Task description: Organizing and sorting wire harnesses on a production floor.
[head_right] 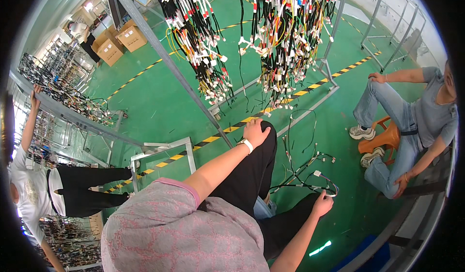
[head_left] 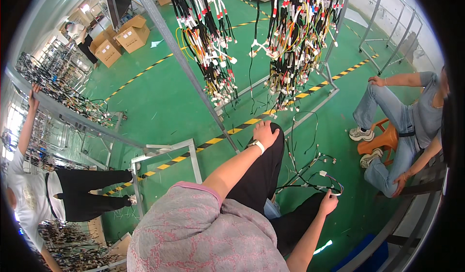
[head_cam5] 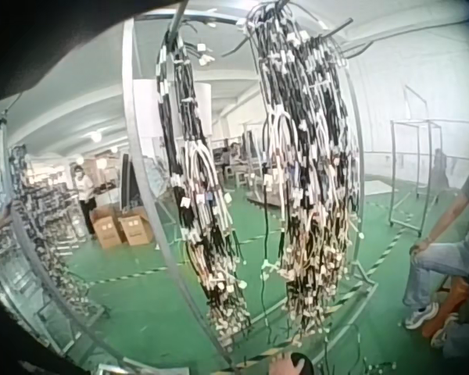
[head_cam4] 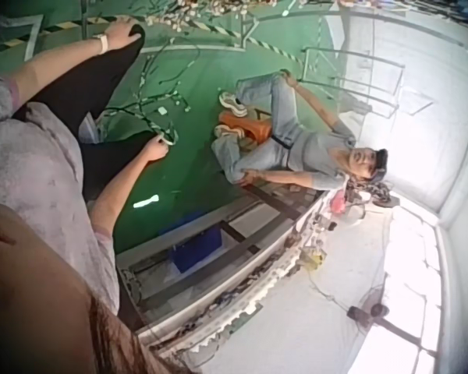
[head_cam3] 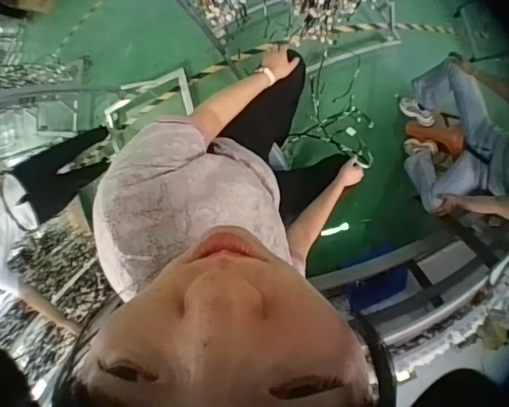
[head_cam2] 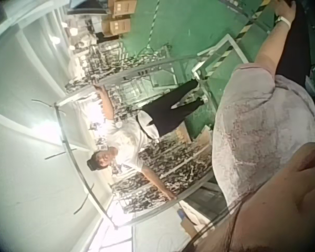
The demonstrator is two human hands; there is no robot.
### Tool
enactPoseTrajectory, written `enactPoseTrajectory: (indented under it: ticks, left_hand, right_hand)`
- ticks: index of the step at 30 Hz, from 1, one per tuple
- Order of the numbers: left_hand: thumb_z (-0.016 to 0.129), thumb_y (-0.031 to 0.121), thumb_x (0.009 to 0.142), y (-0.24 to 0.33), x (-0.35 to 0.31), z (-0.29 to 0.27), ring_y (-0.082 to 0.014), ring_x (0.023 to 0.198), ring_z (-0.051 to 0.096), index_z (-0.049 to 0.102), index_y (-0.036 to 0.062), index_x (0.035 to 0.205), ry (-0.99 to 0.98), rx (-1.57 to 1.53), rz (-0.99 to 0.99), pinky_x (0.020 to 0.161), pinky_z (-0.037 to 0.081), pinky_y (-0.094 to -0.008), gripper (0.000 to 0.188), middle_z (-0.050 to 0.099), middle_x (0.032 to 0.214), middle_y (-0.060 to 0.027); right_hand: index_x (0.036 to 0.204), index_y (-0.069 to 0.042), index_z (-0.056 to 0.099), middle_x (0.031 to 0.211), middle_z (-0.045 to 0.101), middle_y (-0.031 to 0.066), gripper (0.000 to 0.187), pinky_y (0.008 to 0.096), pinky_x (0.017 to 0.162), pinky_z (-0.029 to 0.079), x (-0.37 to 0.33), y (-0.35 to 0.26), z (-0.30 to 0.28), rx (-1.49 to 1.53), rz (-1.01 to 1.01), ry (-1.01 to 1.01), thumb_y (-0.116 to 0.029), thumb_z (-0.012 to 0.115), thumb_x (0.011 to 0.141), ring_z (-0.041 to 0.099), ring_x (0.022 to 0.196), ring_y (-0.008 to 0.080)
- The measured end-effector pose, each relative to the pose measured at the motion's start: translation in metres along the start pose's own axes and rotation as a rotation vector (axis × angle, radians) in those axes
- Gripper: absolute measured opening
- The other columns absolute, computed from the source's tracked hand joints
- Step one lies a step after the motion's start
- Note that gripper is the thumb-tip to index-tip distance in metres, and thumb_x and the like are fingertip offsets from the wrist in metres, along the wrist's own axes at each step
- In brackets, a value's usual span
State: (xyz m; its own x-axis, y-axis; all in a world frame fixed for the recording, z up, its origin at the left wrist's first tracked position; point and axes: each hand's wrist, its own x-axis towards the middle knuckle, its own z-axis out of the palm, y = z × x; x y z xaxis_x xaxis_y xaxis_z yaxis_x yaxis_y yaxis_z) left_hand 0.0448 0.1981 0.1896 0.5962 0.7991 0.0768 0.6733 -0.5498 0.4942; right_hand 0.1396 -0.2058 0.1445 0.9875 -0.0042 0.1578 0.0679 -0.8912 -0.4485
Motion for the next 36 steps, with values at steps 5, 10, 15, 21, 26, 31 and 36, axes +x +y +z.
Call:
enactPoseTrajectory:
  ticks: [5,10,15,21,26,31,36]
  left_hand:
    - [0.062,0.044,0.081,-0.001,0.0,-0.001,-0.0346,0.104,0.052,0.053,0.0057,0.118,-0.001,0.004,-0.007,0.087,0.045,-0.0446,0.054,0.054,0.111,-0.0157]
    - [0.061,0.043,0.081,0.0,0.0,-0.002,-0.0346,0.104,0.052,0.053,0.0046,0.118,0.0,-0.001,0.006,0.087,0.045,-0.0445,0.055,0.054,0.111,-0.016]
    - [0.061,0.043,0.081,0.0,0.002,-0.004,-0.0347,0.105,0.051,0.053,0.0044,0.119,-0.024,-0.008,-0.014,0.089,0.044,-0.0445,0.055,0.054,0.112,-0.0165]
    - [0.06,0.043,0.081,-0.001,0.0,-0.003,-0.035,0.106,0.051,0.052,0.0044,0.115,0.003,0.006,-0.012,0.088,0.043,-0.0465,0.052,0.054,0.112,-0.0169]
    - [0.059,0.042,0.08,0.012,-0.003,0.005,-0.0347,0.103,0.051,0.052,0.0042,0.113,0.03,0.064,0.024,0.084,0.043,-0.0484,0.051,0.053,0.11,-0.0166]
    - [0.059,0.041,0.081,0.011,-0.004,-0.001,-0.034,0.104,0.05,0.051,0.0046,0.117,0.002,0.078,0.006,0.084,0.044,-0.0461,0.052,0.053,0.11,-0.016]
    - [0.059,0.041,0.081,0.007,-0.003,-0.001,-0.0338,0.101,0.052,0.052,0.0042,0.113,0.04,0.083,0.008,0.083,0.044,-0.0457,0.049,0.054,0.108,-0.016]
  right_hand:
    - [0.079,0.001,0.069,0.081,0.065,0.0196,0.038,0.0465,0.074,0.047,0.001,-0.002,0.0,-0.024,0.001,0.003,-0.035,0.062,0.085,0.06,0.08,0.0374]
    - [0.08,0.003,0.069,0.081,0.065,0.0203,0.038,0.0469,0.074,0.047,0.001,-0.003,0.0,0.002,0.004,0.015,-0.035,0.062,0.085,0.06,0.08,0.0377]
    - [0.08,0.003,0.068,0.082,0.064,0.021,0.039,0.0469,0.075,0.046,0.0,-0.004,0.0,-0.023,0.003,0.012,-0.035,0.061,0.085,0.06,0.08,0.038]
    - [0.079,0.003,0.068,0.077,0.064,0.0215,0.04,0.0486,0.066,0.047,0.001,-0.005,0.003,0.041,-0.022,-0.009,-0.036,0.06,0.086,0.061,0.072,0.0398]
    - [0.081,0.001,0.069,0.075,0.065,0.0218,0.047,0.0494,0.062,0.048,0.007,0.009,0.005,-0.002,0.023,-0.026,-0.044,0.058,0.087,0.062,0.07,0.0414]
    - [0.081,0.003,0.069,0.076,0.065,0.0224,0.049,0.0495,0.063,0.047,0.007,0.012,0.012,0.028,-0.024,0.004,-0.044,0.057,0.088,0.061,0.071,0.0418]
    - [0.084,0.002,0.069,0.079,0.065,0.022,0.048,0.0498,0.066,0.047,0.008,0.005,0.014,0.006,0.004,-0.03,-0.044,0.056,0.088,0.061,0.074,0.0412]
